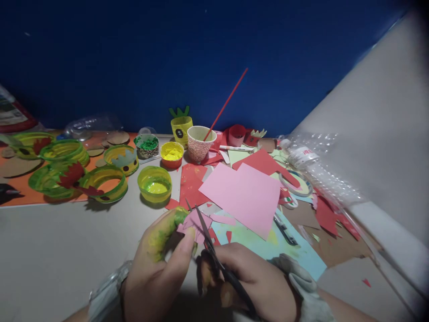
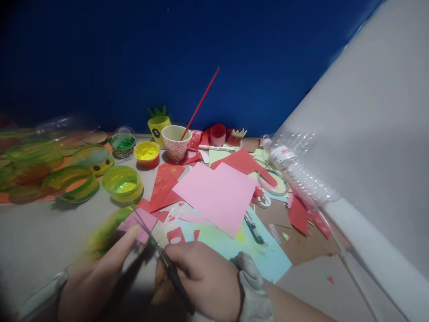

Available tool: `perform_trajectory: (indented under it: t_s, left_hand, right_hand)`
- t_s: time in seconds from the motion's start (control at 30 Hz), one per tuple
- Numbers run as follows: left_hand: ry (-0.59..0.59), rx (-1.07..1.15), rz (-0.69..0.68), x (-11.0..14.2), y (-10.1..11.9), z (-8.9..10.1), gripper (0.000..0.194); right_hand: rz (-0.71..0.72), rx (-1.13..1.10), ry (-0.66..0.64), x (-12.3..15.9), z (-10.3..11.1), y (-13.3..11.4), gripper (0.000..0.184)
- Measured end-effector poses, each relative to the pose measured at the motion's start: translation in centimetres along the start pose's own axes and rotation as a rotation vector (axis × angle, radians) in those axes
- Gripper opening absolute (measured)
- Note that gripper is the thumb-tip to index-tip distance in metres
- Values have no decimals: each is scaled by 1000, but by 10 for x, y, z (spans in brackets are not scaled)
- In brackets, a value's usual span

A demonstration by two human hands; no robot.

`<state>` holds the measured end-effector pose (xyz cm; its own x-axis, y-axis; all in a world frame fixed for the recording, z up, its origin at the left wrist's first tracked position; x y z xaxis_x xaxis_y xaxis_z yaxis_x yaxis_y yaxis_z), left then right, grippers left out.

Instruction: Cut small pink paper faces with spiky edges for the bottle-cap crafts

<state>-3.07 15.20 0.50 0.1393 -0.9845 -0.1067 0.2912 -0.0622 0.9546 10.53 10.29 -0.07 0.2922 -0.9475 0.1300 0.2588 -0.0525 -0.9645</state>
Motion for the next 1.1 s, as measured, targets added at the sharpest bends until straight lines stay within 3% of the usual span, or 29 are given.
perform_trajectory:
  t_s: [0.17, 0.33, 0.67, 0.93, 1.1]
  left_hand:
    - [-61, 31, 41, -1, 1, -4, 23]
    - [-21, -51, 66, 4, -10, -2, 34]
    - [4, -39, 35, 2, -4, 0, 30]
    - [-70, -15, 106, -2, -11, -1, 30]
    - [-18, 1, 76, -2, -5, 0, 25]
  right_hand:
    - [-23, -53, 7, 1, 0, 3, 68]
    - [-75, -128, 4, 2, 0, 6, 66]
    - [-64, -113, 0, 1, 0, 4, 64]
    - [-65, -121, 13, 0, 1, 4, 66]
    - [-48, -118, 24, 0, 1, 3, 65]
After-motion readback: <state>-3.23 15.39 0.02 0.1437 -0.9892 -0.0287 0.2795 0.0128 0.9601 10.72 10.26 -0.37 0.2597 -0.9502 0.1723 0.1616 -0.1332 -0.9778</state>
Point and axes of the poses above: each hand's wrist, its own x-axis away from the middle knuckle, its own z-axis out of the back of the hand, y = z × x, the point moved 7 cm from there along -x, towards the middle knuckle, and after that the axes turned 14 degrees about y, right-handed, at the moved point
